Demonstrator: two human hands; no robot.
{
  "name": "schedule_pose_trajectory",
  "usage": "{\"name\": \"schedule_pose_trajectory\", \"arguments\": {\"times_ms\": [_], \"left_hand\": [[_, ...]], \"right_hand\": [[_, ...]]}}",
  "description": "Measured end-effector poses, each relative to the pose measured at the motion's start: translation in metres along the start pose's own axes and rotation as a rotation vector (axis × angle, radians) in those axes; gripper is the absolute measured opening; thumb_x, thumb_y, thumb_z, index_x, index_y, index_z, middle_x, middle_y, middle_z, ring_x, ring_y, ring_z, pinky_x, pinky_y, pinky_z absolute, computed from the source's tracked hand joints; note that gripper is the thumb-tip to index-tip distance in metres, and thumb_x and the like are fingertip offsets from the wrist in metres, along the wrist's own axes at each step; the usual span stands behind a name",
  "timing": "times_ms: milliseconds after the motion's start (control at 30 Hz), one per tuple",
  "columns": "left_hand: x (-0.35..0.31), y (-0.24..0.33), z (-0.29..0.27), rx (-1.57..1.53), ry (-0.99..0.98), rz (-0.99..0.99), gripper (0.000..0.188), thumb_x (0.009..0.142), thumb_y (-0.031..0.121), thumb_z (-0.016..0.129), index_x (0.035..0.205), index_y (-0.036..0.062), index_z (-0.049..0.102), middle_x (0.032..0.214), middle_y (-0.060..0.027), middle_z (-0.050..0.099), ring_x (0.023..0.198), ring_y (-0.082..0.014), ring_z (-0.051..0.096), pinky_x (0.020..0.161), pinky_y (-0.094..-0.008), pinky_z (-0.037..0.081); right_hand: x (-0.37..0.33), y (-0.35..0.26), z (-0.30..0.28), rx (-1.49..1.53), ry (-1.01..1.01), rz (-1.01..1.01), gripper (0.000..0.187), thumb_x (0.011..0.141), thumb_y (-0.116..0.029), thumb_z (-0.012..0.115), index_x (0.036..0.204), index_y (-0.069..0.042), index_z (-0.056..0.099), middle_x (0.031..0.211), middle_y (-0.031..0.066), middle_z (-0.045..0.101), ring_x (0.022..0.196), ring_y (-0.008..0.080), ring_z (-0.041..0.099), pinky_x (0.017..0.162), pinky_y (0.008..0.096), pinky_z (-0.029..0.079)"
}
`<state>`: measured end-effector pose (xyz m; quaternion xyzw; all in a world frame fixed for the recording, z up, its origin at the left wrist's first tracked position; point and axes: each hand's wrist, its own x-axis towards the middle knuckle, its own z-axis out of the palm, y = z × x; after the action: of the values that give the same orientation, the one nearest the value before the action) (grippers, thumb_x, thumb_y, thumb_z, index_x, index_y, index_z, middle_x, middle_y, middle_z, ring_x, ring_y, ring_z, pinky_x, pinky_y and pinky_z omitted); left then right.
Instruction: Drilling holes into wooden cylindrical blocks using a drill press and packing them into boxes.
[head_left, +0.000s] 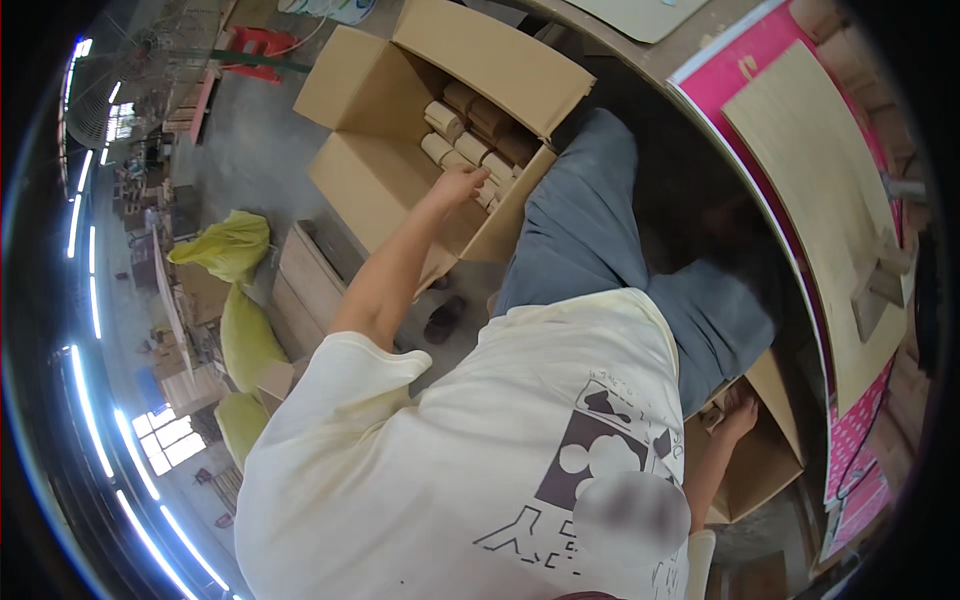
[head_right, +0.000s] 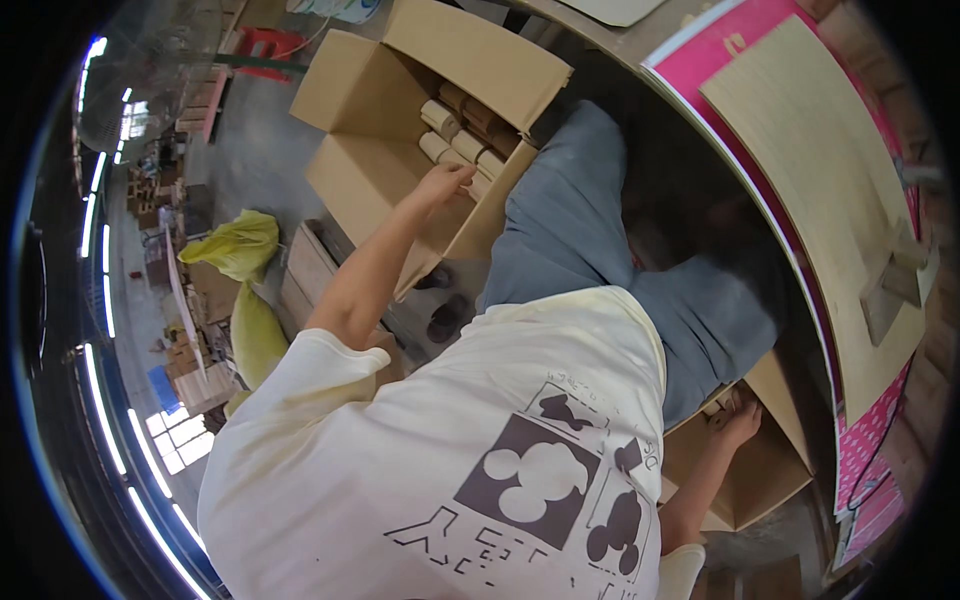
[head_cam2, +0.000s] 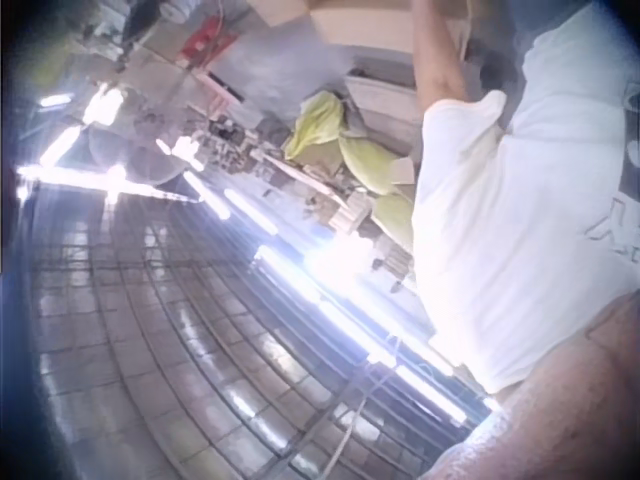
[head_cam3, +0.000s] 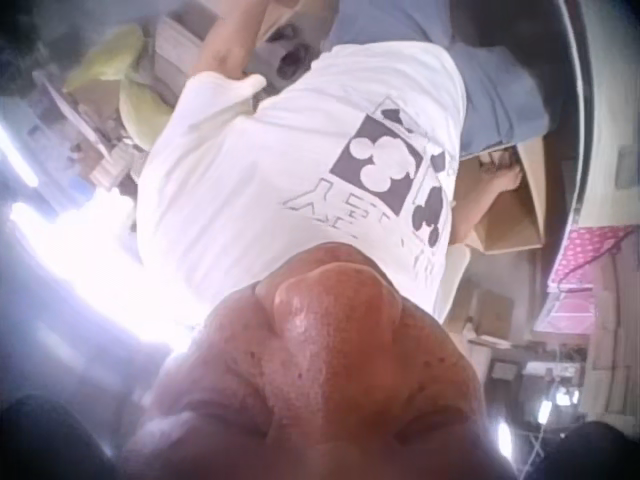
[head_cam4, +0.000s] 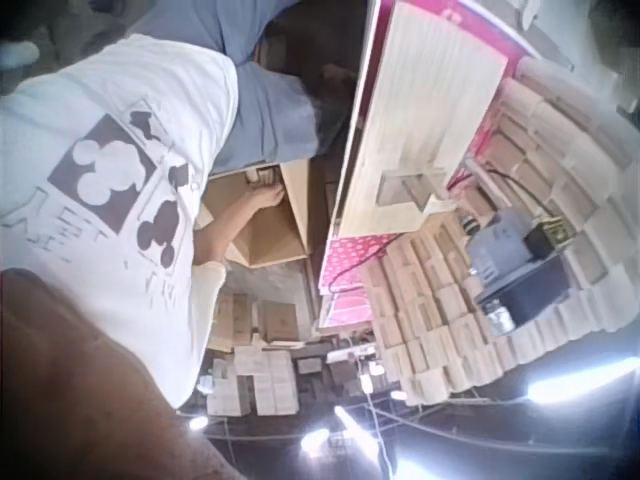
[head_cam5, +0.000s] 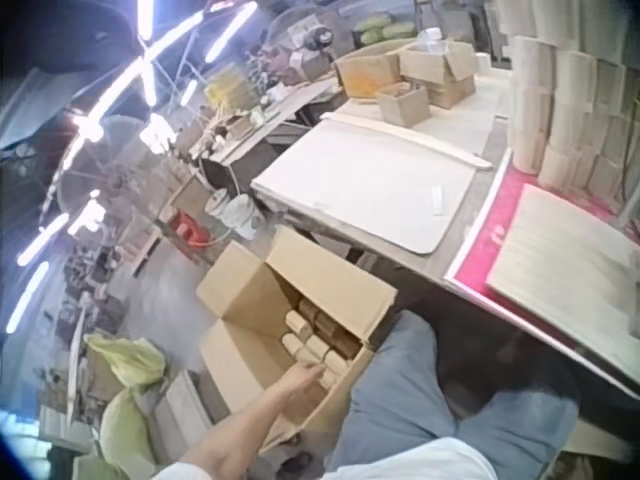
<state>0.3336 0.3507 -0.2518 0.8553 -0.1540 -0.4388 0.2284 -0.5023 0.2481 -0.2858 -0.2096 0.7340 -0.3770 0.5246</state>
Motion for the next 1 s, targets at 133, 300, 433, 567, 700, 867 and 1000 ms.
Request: {"name": "schedule_pose_trajectory", "arguments": {"times_ms": [133, 300, 433, 567, 700, 867, 1000], "left_hand": [[0.077, -0.011, 0.017, -0.102, 0.079, -0.139, 0.067, 0.106, 0.054, 0.076, 0.134, -0.0062, 0.078, 0.124, -0.0181, 0.082, 0.100, -0.0257, 0.080, 0.085, -0.0386, 0.061], [0.158, -0.021, 0.052, -0.366, 0.192, -0.260, 0.080, 0.109, 0.051, 0.075, 0.159, -0.0087, 0.059, 0.154, -0.0257, 0.068, 0.136, -0.0374, 0.068, 0.109, -0.0468, 0.056], [0.223, -0.038, 0.069, -0.633, 0.224, -0.257, 0.072, 0.112, 0.034, 0.072, 0.165, -0.0098, 0.051, 0.166, -0.0289, 0.059, 0.154, -0.0442, 0.058, 0.127, -0.0485, 0.047], [0.265, -0.039, 0.076, -0.848, 0.275, -0.245, 0.066, 0.112, 0.036, 0.072, 0.161, -0.0040, 0.054, 0.159, -0.0234, 0.063, 0.147, -0.0392, 0.060, 0.119, -0.0464, 0.049], [0.289, -0.030, 0.067, -1.010, 0.231, -0.252, 0.060, 0.113, 0.038, 0.071, 0.158, 0.0019, 0.057, 0.152, -0.0178, 0.066, 0.141, -0.0342, 0.061, 0.112, -0.0443, 0.050], [0.301, -0.034, 0.064, -1.095, 0.141, -0.301, 0.053, 0.113, 0.041, 0.071, 0.154, 0.0093, 0.060, 0.143, -0.0109, 0.071, 0.133, -0.0280, 0.063, 0.103, -0.0417, 0.053], [0.275, -0.045, 0.063, -1.079, 0.081, -0.357, 0.048, 0.112, 0.044, 0.072, 0.151, 0.0163, 0.063, 0.135, -0.0060, 0.074, 0.125, -0.0236, 0.065, 0.096, -0.0403, 0.054]], "right_hand": [[-0.060, -0.044, 0.003, -0.165, 0.079, -0.081, 0.030, 0.117, -0.031, 0.067, 0.132, -0.006, 0.072, 0.114, 0.0027, 0.080, 0.094, 0.0090, 0.071, 0.076, 0.0249, 0.051], [-0.114, -0.092, 0.033, -0.266, 0.079, -0.161, 0.022, 0.116, -0.028, 0.071, 0.120, -0.007, 0.072, 0.106, 0.0027, 0.080, 0.083, 0.0081, 0.069, 0.070, 0.0238, 0.050], [-0.143, -0.120, 0.058, -0.453, 0.020, -0.272, 0.017, 0.118, -0.022, 0.069, 0.117, -0.006, 0.073, 0.104, 0.0039, 0.080, 0.082, 0.0076, 0.069, 0.069, 0.0224, 0.051], [-0.157, -0.138, 0.082, -0.587, -0.059, -0.349, 0.020, 0.119, -0.023, 0.068, 0.120, -0.004, 0.074, 0.107, 0.0044, 0.081, 0.083, 0.0076, 0.069, 0.069, 0.0224, 0.053], [-0.168, -0.151, 0.104, -0.635, -0.092, -0.357, 0.020, 0.119, -0.020, 0.066, 0.122, -0.002, 0.073, 0.108, 0.0043, 0.079, 0.085, 0.0070, 0.069, 0.070, 0.0223, 0.052], [-0.179, -0.161, 0.123, -0.643, -0.123, -0.329, 0.019, 0.119, -0.017, 0.064, 0.124, -0.001, 0.074, 0.107, 0.0031, 0.077, 0.087, 0.0068, 0.067, 0.072, 0.0226, 0.051], [-0.175, -0.162, 0.135, -0.684, -0.121, -0.364, 0.020, 0.120, -0.017, 0.064, 0.125, -0.001, 0.074, 0.107, 0.0030, 0.076, 0.086, 0.0072, 0.066, 0.074, 0.0232, 0.050]]}}
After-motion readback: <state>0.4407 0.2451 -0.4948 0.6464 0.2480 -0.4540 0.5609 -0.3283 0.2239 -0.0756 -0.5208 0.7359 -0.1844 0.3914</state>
